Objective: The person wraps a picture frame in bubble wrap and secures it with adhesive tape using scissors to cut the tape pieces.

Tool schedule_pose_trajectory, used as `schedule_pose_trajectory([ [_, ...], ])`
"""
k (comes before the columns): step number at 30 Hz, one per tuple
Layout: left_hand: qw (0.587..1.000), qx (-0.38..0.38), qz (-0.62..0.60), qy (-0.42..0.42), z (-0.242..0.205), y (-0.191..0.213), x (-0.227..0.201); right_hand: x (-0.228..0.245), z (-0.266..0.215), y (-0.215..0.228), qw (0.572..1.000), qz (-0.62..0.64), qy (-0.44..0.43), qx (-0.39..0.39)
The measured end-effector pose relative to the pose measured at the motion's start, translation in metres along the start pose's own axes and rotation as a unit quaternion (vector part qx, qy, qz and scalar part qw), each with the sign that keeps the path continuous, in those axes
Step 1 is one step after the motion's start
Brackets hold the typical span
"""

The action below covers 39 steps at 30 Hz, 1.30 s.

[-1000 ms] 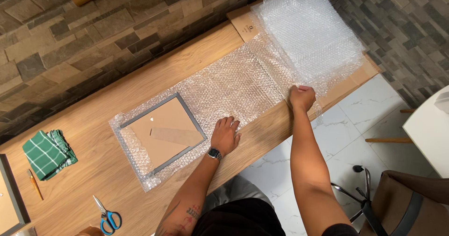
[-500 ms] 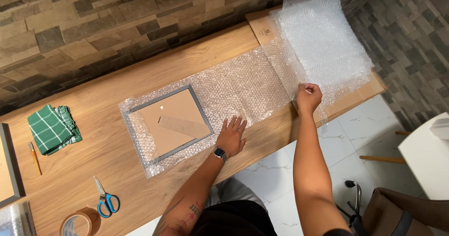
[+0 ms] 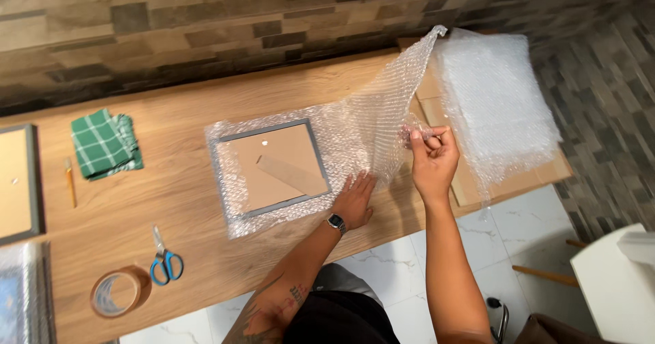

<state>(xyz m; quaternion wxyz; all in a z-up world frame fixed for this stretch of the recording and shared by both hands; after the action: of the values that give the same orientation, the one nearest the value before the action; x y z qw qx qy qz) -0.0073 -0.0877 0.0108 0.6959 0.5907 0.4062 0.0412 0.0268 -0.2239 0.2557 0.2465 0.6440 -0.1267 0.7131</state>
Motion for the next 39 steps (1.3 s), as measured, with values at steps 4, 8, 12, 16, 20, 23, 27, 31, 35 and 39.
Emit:
schedule_pose_trajectory([
  [4,0.995,-0.081,-0.061,0.013,-0.045,0.058,0.005,0.025,-0.026,-0.04,0.999,0.005,0.023,0.043],
  [8,0.976,-0.167,-0.02,0.135,-0.101,0.101,0.053,0.045,-0.052,-0.079,0.995,0.01,0.056,0.082],
  [12,0.972,-0.121,0.014,0.199,-0.123,0.086,0.1,0.055,-0.082,-0.125,0.99,0.026,0.081,0.114],
  [16,0.979,-0.109,0.038,0.169,-0.123,0.074,0.115,0.071,-0.116,-0.163,0.985,0.019,0.105,0.134],
  [20,0.926,0.053,0.307,0.213,-0.154,0.089,0.087,0.099,-0.157,-0.202,0.978,0.015,0.105,0.183],
  [23,0.57,0.309,0.698,0.303,-0.169,0.191,0.001,0.102,-0.175,-0.21,0.976,0.017,0.099,0.191],
  [27,0.275,0.369,0.816,0.349,-0.203,0.257,-0.017,0.105,-0.185,-0.22,0.974,0.014,0.091,0.205],
  [31,0.277,0.407,0.782,0.383,-0.209,0.263,-0.016,0.11,-0.197,-0.237,0.969,0.014,0.088,0.23],
  [35,0.321,0.416,0.758,0.387,-0.208,0.279,-0.02,0.111,-0.21,-0.252,0.961,0.01,0.081,0.264],
  [39,0.285,0.484,0.752,0.345,-0.212,0.261,-0.002,0.114,-0.223,-0.267,0.951,0.01,0.076,0.298],
])
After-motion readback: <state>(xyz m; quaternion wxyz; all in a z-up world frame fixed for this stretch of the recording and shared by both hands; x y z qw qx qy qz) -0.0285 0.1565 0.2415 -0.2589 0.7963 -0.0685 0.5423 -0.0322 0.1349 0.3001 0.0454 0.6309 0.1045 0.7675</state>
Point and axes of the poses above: each hand's wrist, its own z-axis towards the middle knuckle, its own y-axis out of the back of the hand, x = y × z, the point moved 7 cm from there along z, towards the middle knuckle, and after that the axes turned 8 degrees about -y, right-handed, at the moved point
